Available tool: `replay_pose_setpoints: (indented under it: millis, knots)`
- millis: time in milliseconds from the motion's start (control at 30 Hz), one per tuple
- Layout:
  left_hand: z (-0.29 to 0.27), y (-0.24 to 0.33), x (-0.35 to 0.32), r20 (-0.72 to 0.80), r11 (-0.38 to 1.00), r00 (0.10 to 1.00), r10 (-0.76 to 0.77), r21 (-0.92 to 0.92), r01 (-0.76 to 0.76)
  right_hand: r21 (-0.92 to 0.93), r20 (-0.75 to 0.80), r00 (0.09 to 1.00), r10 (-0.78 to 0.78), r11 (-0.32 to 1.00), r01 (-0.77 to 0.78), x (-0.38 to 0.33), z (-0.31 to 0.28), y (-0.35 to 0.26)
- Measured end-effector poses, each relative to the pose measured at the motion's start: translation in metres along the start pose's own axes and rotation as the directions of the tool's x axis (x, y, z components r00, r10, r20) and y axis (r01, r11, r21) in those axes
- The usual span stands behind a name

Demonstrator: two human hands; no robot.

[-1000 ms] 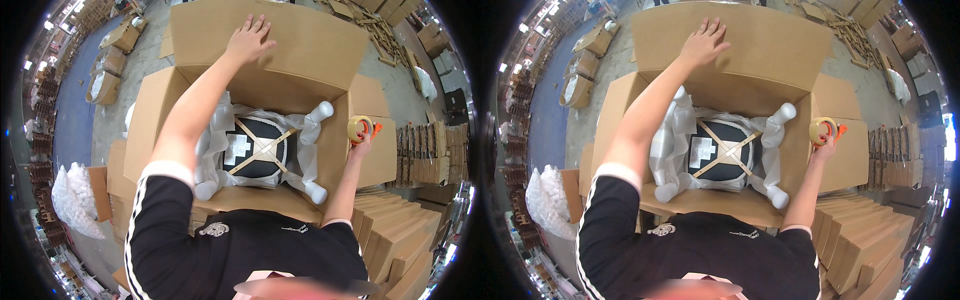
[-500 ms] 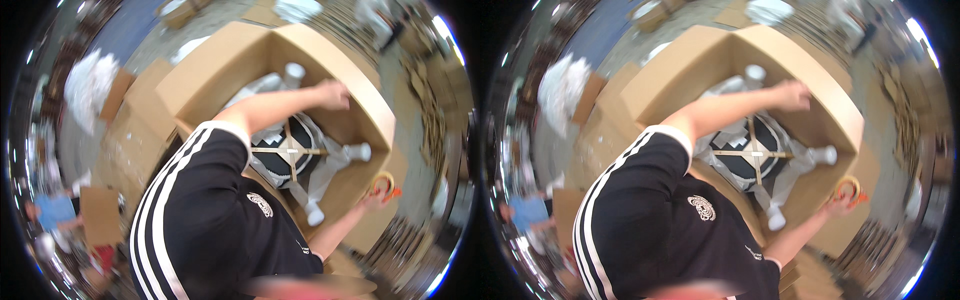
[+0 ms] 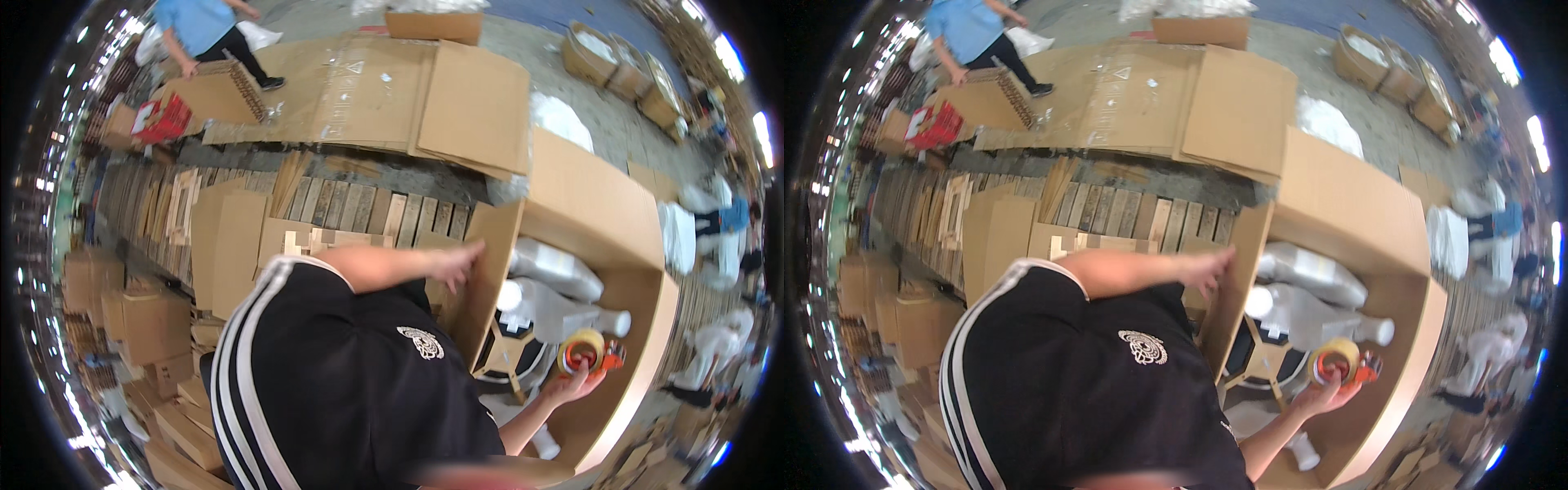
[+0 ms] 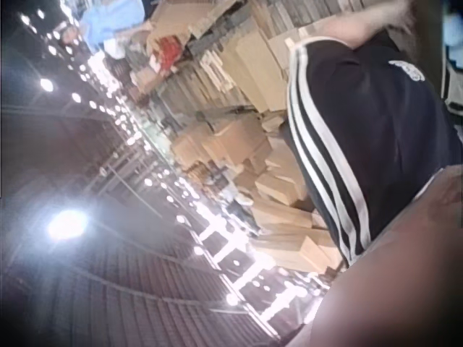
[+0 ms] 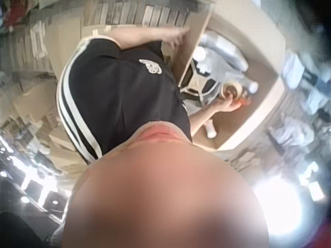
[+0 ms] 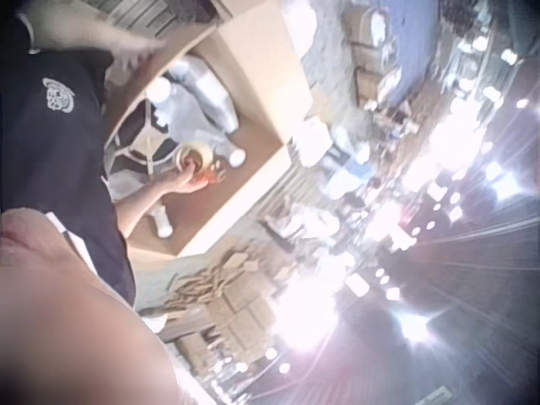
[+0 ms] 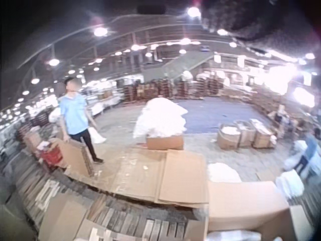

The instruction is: The person assembles a dining chair by inserting wooden slats into a cardboard box containing the chair frame and foam padding. They repeatedly pick up slats, position them inside the box, and adjust the components to fit.

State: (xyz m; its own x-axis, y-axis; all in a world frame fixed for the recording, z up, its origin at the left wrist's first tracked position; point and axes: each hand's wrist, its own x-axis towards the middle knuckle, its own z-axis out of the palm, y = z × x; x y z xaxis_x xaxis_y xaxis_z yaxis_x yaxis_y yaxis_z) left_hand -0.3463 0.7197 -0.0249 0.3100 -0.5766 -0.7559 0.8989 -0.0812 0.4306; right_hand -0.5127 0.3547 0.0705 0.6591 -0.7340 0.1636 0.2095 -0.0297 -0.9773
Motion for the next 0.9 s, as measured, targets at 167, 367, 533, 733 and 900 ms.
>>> replay_pose_setpoints:
  millis: [167, 367, 533, 733, 900]
  knots:
    - [-0.015, -0.024, 0.051, 0.233, 0.996, 0.970, 0.063, 0.041, -0.075, 0.129, 0.549, 0.818, 0.172, 0.949, -0.286, 0.017, 0.216, -0.004]
    - [-0.076, -0.024, 0.098, 0.471, 0.956, 0.876, -0.108, 0.291, -0.039, -0.060, 0.727, 0.623, 0.287, 0.931, -0.360, -0.043, 0.398, 0.138]
    - [-0.179, 0.027, 0.150, 0.469, 0.717, 0.860, -0.203, 0.669, -0.195, -0.847, 0.439, 0.453, 0.776, 0.525, -0.079, -0.028, 0.359, 0.285]
    - [-0.335, 0.111, 0.141, 0.729, 0.014, 0.682, -0.061, 0.684, -0.729, -0.986, 0.145, -0.122, 0.982, 0.134, -0.099, -0.018, 0.310, 0.294]
    - [-0.577, 0.131, 0.039, -0.409, 0.440, 0.595, 0.692, 0.892, 0.102, -0.916, 0.358, 0.131, 0.924, 0.375, -0.142, -0.015, 0.394, 0.268]
